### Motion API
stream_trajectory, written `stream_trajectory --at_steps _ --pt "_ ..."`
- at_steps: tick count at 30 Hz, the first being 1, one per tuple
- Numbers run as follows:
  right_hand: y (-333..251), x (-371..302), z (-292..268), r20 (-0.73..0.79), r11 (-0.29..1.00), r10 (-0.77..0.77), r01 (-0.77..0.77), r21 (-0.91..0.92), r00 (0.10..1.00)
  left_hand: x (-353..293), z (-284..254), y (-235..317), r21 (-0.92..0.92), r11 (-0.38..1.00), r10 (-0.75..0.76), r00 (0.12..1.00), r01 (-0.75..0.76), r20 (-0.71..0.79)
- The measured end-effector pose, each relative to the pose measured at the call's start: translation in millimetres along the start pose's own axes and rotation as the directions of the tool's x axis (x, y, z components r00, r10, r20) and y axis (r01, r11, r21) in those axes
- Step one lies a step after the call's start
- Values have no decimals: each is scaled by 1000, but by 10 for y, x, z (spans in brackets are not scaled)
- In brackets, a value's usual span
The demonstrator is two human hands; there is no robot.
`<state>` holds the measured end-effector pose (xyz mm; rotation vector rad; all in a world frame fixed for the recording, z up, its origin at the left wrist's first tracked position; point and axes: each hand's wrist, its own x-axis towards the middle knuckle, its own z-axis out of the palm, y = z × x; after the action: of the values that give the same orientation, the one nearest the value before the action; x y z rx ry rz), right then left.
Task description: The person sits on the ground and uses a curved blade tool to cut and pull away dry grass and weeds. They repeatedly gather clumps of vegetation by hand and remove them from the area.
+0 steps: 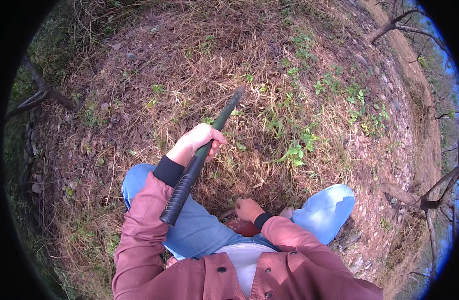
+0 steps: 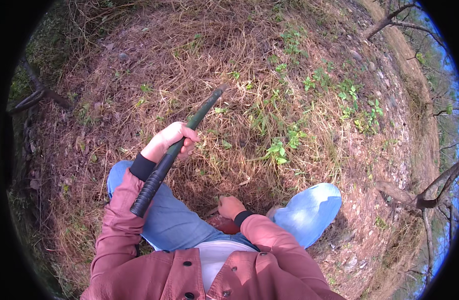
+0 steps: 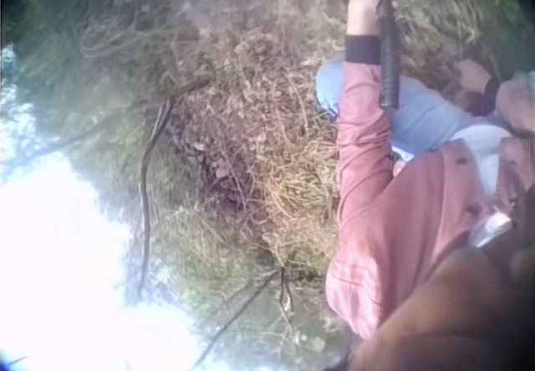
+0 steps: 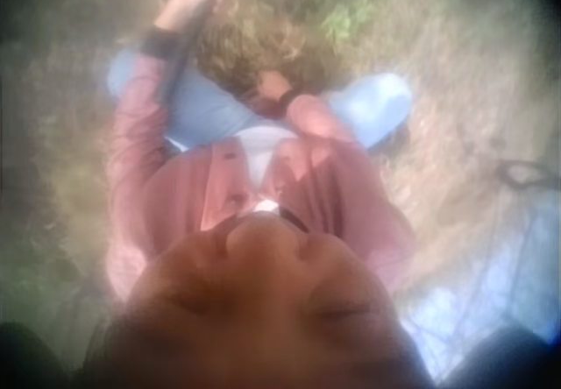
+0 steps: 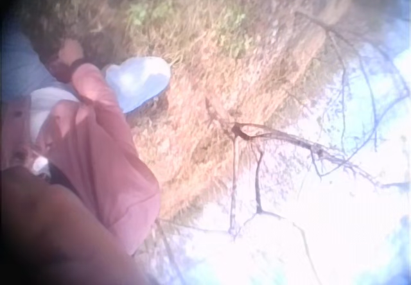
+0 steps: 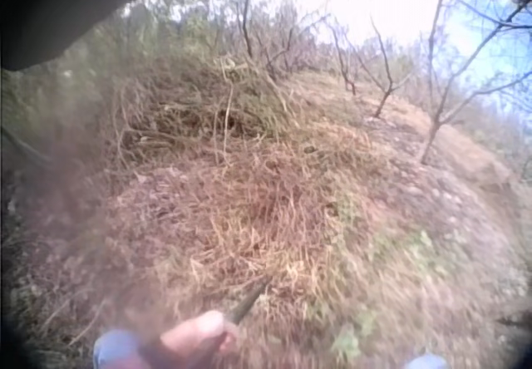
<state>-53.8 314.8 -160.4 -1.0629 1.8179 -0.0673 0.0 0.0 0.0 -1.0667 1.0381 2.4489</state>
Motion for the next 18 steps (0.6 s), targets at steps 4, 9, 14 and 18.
stream_trajectory --at_steps 4,9,14,18 --pt "4 -19 -2 -26 1000 5 -4 20 1000 147 -26 -41 138 990 20 998 -13 -56" --pt "-97 -5 -79 35 998 -17 19 -58 999 308 -32 -95 113 991 -60 992 73 -114" --pt "-35 -4 -4 30 1000 -3 3 -19 1000 459 -36 -107 -158 987 -29 999 32 20" --pt "29 34 27 0 1000 -26 26 -5 1000 390 45 -79 -276 960 32 999 -37 -20"
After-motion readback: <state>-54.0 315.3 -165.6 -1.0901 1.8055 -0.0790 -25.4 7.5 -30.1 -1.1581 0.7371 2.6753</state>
